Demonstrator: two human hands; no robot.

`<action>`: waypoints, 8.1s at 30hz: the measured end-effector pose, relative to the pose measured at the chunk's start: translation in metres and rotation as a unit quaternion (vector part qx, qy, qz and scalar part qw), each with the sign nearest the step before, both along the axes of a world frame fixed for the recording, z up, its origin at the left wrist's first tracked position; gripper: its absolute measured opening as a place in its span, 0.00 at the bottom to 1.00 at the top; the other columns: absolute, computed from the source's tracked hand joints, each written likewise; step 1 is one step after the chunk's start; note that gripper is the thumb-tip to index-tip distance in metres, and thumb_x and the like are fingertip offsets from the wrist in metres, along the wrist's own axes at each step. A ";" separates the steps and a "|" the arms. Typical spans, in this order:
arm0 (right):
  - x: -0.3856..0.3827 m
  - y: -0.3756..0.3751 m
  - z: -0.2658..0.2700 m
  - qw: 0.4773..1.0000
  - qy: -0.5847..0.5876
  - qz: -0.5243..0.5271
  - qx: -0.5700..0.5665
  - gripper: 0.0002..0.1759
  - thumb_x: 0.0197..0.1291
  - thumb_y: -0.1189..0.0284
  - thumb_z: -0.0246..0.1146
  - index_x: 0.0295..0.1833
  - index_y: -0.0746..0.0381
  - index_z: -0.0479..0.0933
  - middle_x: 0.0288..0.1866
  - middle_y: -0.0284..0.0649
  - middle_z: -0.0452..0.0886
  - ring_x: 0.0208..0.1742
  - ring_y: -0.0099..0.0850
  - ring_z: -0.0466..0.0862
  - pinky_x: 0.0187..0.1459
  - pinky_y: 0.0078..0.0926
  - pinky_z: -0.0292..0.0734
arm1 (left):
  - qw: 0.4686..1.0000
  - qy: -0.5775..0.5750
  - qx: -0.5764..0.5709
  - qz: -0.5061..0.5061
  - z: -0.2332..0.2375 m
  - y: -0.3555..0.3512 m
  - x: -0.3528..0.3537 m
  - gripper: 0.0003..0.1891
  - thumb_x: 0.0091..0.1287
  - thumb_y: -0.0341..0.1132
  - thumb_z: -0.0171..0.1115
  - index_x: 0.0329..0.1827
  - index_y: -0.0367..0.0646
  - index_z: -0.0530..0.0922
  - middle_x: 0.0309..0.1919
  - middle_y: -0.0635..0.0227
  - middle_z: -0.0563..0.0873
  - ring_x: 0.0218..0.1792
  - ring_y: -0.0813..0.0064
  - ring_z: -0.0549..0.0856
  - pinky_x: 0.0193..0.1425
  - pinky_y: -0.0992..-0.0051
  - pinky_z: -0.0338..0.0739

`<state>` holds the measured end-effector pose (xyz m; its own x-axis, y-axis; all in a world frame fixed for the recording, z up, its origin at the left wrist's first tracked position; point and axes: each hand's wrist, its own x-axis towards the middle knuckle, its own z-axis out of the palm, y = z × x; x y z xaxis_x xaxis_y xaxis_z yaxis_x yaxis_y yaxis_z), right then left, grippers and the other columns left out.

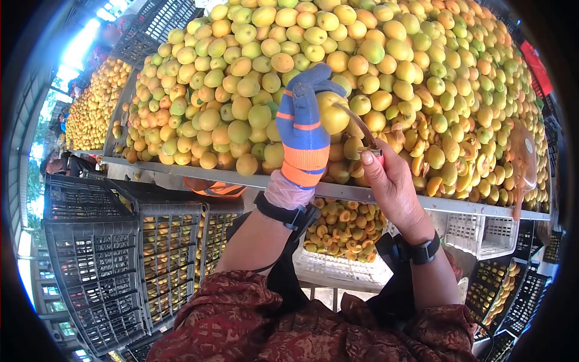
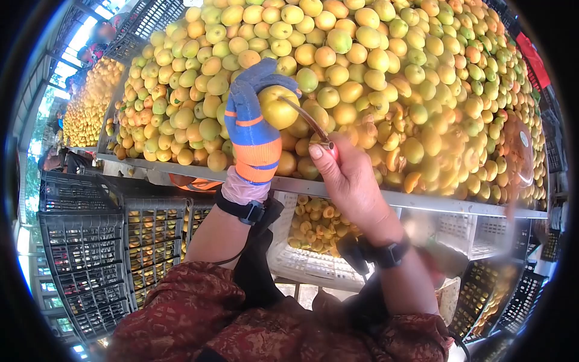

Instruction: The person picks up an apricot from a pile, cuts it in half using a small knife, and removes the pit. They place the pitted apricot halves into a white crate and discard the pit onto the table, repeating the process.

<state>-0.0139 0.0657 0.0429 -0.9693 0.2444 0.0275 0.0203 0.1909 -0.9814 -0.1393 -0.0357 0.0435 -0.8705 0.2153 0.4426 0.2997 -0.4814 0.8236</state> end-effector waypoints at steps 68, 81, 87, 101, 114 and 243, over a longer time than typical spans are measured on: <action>0.016 0.018 0.042 0.973 -0.176 0.019 -0.147 0.18 0.68 0.52 0.49 0.34 0.55 0.63 0.19 0.23 0.59 0.16 0.12 0.54 0.16 0.12 0.47 | 0.957 -0.146 -0.081 -0.236 0.006 -0.005 0.013 0.26 0.63 0.43 0.61 0.59 0.38 0.68 0.48 0.63 0.79 0.50 0.73 0.78 0.55 0.74 0.73; 0.018 0.007 0.025 0.994 -0.065 -0.048 -0.078 0.16 0.68 0.61 0.53 0.39 0.64 0.68 0.25 0.28 0.65 0.28 0.17 0.64 0.31 0.17 0.64 | 0.905 -0.302 0.090 -0.285 -0.004 0.011 0.019 0.26 0.67 0.49 0.56 0.59 0.38 0.69 0.49 0.62 0.79 0.49 0.70 0.79 0.54 0.71 0.74; 0.017 0.010 0.020 0.995 -0.066 -0.071 -0.033 0.14 0.68 0.64 0.54 0.39 0.65 0.67 0.24 0.33 0.67 0.29 0.19 0.65 0.31 0.21 0.65 | 0.966 -0.168 -0.070 -0.186 0.000 0.006 0.018 0.26 0.68 0.51 0.54 0.58 0.38 0.69 0.49 0.62 0.79 0.47 0.69 0.81 0.47 0.72 0.77; 0.010 -0.005 0.009 0.990 0.010 -0.091 0.111 0.13 0.66 0.67 0.55 0.41 0.68 0.65 0.24 0.42 0.72 0.27 0.34 0.71 0.28 0.28 0.67 | 0.985 -0.088 -0.088 -0.124 0.001 0.013 0.044 0.23 0.67 0.47 0.57 0.55 0.37 0.72 0.41 0.64 0.82 0.40 0.76 0.81 0.42 0.78 0.75; 0.014 0.000 -0.015 0.974 0.137 -0.147 -0.109 0.15 0.70 0.64 0.49 0.49 0.65 0.69 0.22 0.26 0.66 0.19 0.14 0.63 0.20 0.11 0.57 | 0.887 -0.319 0.168 -0.289 0.005 0.002 0.011 0.24 0.69 0.49 0.52 0.50 0.31 0.72 0.46 0.61 0.78 0.50 0.73 0.78 0.57 0.73 0.74; 0.011 0.046 0.027 1.000 0.005 0.013 -0.007 0.30 0.45 0.76 0.67 0.57 0.64 0.68 0.45 0.35 0.77 0.45 0.21 0.75 0.48 0.22 0.74 | 0.879 -0.290 -0.221 -0.309 0.008 0.021 0.052 0.22 0.60 0.48 0.65 0.44 0.39 0.71 0.26 0.71 0.78 0.20 0.85 0.77 0.16 0.83 0.69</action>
<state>-0.0024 0.1115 0.0701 -0.9749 0.2202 0.0332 0.0064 0.1767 -0.9842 -0.0872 -0.0142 0.0518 -0.5789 0.7650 -0.2821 -0.4384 -0.0003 0.8988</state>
